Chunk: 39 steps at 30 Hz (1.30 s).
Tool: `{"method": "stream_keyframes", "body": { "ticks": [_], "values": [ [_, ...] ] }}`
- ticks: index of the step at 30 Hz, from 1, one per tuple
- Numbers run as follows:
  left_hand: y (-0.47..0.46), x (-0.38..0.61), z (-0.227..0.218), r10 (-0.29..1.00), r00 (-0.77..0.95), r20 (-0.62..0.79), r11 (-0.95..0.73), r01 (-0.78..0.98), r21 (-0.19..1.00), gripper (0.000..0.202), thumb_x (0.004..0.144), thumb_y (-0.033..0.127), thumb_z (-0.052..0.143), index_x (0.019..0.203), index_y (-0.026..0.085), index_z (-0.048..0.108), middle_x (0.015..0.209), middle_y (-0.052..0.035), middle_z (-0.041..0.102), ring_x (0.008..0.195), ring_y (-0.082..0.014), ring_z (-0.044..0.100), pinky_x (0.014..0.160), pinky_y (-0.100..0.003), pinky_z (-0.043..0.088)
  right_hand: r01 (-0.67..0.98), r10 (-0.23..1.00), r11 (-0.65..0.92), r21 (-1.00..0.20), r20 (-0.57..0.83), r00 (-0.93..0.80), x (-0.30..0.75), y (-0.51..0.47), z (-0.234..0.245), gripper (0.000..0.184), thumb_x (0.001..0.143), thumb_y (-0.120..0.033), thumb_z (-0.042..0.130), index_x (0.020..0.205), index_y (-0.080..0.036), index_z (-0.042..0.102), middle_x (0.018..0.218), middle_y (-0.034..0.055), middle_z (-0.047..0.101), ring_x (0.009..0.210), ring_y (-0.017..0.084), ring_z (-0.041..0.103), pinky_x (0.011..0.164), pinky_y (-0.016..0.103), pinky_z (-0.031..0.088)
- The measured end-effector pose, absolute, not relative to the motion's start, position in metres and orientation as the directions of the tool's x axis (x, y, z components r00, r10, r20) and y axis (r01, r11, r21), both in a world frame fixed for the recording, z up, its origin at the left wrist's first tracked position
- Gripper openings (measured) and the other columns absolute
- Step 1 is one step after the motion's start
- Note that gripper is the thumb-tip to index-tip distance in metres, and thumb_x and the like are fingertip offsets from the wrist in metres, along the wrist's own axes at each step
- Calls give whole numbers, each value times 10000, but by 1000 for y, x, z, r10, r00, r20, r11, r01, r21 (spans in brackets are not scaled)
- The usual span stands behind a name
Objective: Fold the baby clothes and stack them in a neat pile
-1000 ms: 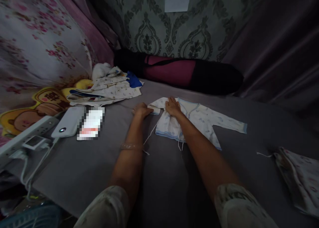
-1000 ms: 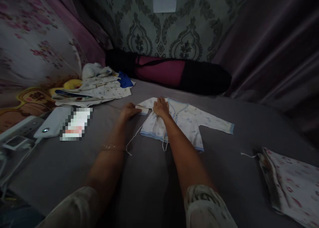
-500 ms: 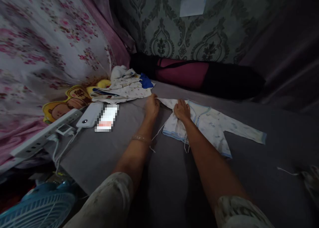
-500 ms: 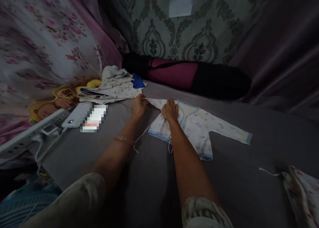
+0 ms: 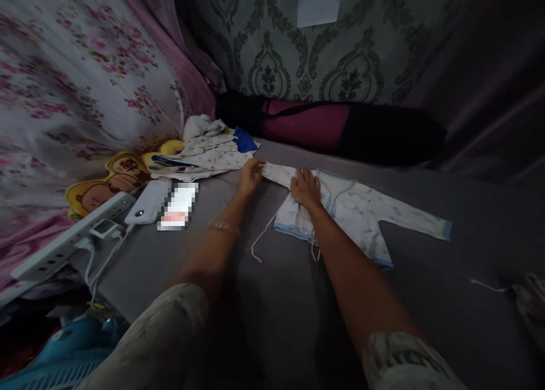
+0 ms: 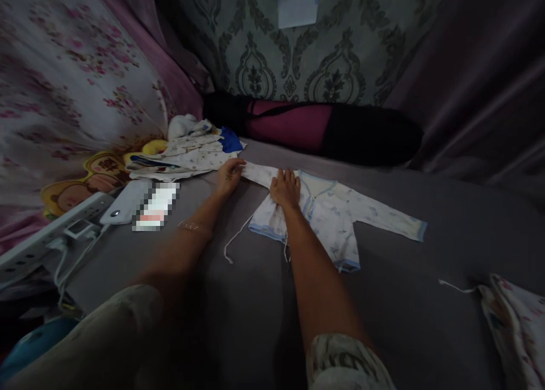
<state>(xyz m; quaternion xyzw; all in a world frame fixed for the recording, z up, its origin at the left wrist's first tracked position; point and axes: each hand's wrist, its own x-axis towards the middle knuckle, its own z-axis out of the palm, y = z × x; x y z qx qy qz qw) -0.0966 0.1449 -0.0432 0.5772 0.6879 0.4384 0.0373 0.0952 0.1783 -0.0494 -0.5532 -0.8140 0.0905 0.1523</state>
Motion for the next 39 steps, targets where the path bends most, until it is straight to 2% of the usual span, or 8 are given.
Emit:
{"method": "stream_keyframes", "body": {
  "ticks": [6, 11, 16, 27, 30, 33, 35, 39],
  "values": [
    [138, -107, -53, 954, -183, 239, 69, 906, 417, 386, 804, 68, 384, 1043, 162, 672, 1171, -114, 656, 1171, -216, 558, 1061, -383, 392, 881, 918, 394, -260, 161, -363, 93, 175, -50, 554, 976, -368, 285, 1461, -127, 399, 1551, 155, 318, 1426, 288, 253, 1149, 471, 159],
    [137, -84, -32, 953, -242, 182, 221, 967, 127, 414, 866, 143, 392, 1216, 164, 612, 1376, -138, 536, 1419, -336, 284, 1144, -589, 152, 888, 921, 387, -250, 159, -357, 93, 175, -50, 552, 971, -377, 292, 1461, -148, 403, 1552, 135, 325, 1426, 291, 259, 1139, 480, 182],
    [150, -61, -33, 980, -2, 201, -22, 992, 121, 518, 989, 343, 244, 1436, 149, 420, 1517, -114, 400, 1452, -281, 228, 1183, -502, 118, 889, 918, 391, -239, 173, -357, 92, 175, -51, 544, 980, -354, 288, 1460, -125, 400, 1548, 153, 327, 1425, 296, 260, 1143, 478, 173],
    [154, -74, -52, 996, -76, 41, 69, 985, 160, 576, 990, 449, 203, 1492, 203, 340, 1569, -113, 302, 1452, -317, 230, 1159, -545, 149, 888, 928, 373, -270, 131, -350, 91, 178, -53, 550, 987, -372, 282, 1473, -133, 379, 1568, 141, 290, 1446, 294, 220, 1170, 477, 139],
    [154, -69, -49, 992, -112, 57, 103, 985, 139, 602, 987, 464, 234, 1485, 144, 345, 1570, -174, 272, 1453, -337, 217, 1153, -555, 147, 850, 930, 354, -391, 51, -364, 94, 185, -48, 572, 983, -403, 311, 1495, -150, 328, 1585, 122, 256, 1467, 268, 174, 1185, 485, 99],
    [146, -56, -36, 978, -164, 131, 150, 983, 108, 650, 958, 469, 359, 1471, 70, 340, 1559, -233, 250, 1451, -360, 198, 1156, -543, 131, 688, 932, 271, -674, 3, -364, 108, 198, -36, 585, 978, -424, 335, 1513, -193, 281, 1587, 86, 261, 1466, 211, 197, 1189, 434, 164],
    [136, -45, -23, 975, -134, 175, 112, 985, 132, 602, 938, 401, 439, 1446, 84, 381, 1516, -227, 338, 1412, -355, 288, 1142, -521, 187, 526, 947, 233, -818, 69, -313, 125, 203, -25, 557, 975, -413, 372, 1491, -208, 329, 1567, 77, 310, 1440, 187, 273, 1167, 364, 243],
    [111, -16, 4, 981, -30, 192, -28, 956, 291, 416, 916, 280, 492, 1300, 130, 549, 1281, -160, 595, 1215, -279, 523, 1029, -417, 376, 422, 974, 209, -882, 146, -176, 166, 186, -2, 416, 938, -287, 491, 1342, -190, 507, 1367, 100, 560, 1252, 188, 528, 1054, 349, 410]
  ]
}}
